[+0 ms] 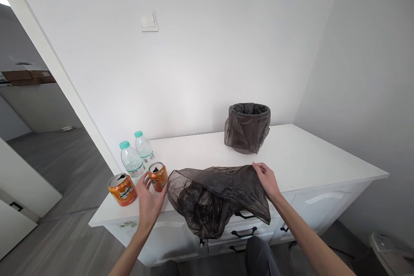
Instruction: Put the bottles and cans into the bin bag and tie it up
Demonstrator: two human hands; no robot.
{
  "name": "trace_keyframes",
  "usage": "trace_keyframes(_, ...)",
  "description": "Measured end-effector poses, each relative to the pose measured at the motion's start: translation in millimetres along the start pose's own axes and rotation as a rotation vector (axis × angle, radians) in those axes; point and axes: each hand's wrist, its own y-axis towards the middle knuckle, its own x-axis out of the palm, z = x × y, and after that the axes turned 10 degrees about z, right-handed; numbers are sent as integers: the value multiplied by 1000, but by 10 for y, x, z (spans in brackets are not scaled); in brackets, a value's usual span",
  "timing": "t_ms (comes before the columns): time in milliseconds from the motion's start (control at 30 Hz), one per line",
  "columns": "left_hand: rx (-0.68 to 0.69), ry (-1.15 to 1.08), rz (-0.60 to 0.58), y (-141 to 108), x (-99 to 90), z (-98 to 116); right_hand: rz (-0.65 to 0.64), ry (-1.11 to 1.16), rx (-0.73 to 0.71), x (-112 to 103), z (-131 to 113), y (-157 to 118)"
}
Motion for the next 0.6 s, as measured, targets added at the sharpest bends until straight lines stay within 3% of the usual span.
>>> trace_keyframes(67,85,4,156,-126,-102,-24,-1,0,4,2,5,11)
trace_keyframes(133,136,2,181,-212,-202,-12,-2,-1,8,8,5,14)
trace_keyframes(233,144,-68,-103,-263,-254,60,-5,4,15,9,-3,5)
trace_keyframes(300,103,-138,-333,-278,-202,106,-3,11,19,4,-10,-2)
trace_keyframes(367,35,-208,-472,-300,-112,118,1,18,19,-1,-19,-7)
trace_keyframes(467,-61,-291,-529,-328,-4,73,8,24,16,0,-48,-18)
trace_keyframes(600,-194,-312,-524,-269,-14,33,-2,20,27,10,-103,-54)
